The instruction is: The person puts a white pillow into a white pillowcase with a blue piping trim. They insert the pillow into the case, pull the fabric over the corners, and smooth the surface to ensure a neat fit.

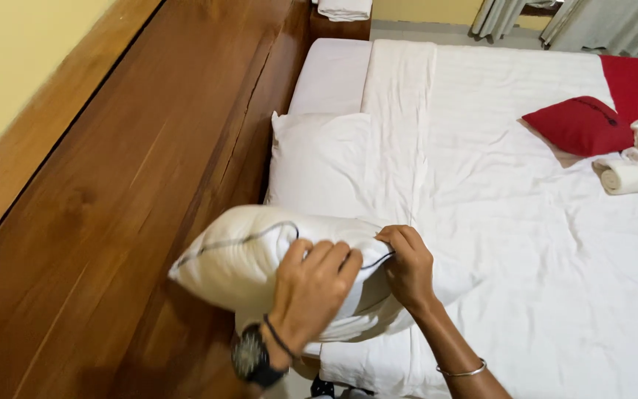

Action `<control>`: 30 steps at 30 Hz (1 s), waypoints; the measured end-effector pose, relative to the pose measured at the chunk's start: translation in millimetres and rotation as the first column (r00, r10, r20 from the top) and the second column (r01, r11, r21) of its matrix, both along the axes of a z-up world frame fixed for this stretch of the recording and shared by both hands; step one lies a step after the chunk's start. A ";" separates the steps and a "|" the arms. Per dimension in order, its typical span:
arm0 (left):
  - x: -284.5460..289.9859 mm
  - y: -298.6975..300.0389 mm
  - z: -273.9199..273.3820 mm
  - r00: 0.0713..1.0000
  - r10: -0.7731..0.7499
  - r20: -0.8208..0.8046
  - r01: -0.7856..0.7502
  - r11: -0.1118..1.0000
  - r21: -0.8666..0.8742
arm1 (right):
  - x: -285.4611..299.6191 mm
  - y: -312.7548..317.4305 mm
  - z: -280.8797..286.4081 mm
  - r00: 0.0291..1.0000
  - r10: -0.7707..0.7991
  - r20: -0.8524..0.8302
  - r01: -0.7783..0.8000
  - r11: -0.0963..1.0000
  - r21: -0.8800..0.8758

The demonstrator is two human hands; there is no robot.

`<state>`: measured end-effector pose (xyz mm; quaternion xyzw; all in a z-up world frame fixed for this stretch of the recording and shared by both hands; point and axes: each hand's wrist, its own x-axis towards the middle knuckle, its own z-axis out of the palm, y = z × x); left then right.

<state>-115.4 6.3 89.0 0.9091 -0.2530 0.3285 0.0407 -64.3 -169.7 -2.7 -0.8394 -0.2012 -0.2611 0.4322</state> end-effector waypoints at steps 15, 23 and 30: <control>-0.2 18.2 -17.5 0.488 -0.292 -0.823 -0.118 0.912 -0.393 | 22.6 -54.9 -7.6 0.957 0.192 0.220 -0.136 0.960 -0.245; 119.2 -3.8 -242.0 0.525 -0.309 -0.793 -0.204 0.859 -0.470 | 10.5 -76.3 14.7 0.951 0.234 0.202 -0.170 0.942 -0.290; 109.5 -54.4 -291.7 0.428 -0.437 -0.791 -0.300 0.757 -0.580 | 7.9 -136.5 -39.6 0.973 0.223 0.063 -0.200 0.944 -0.261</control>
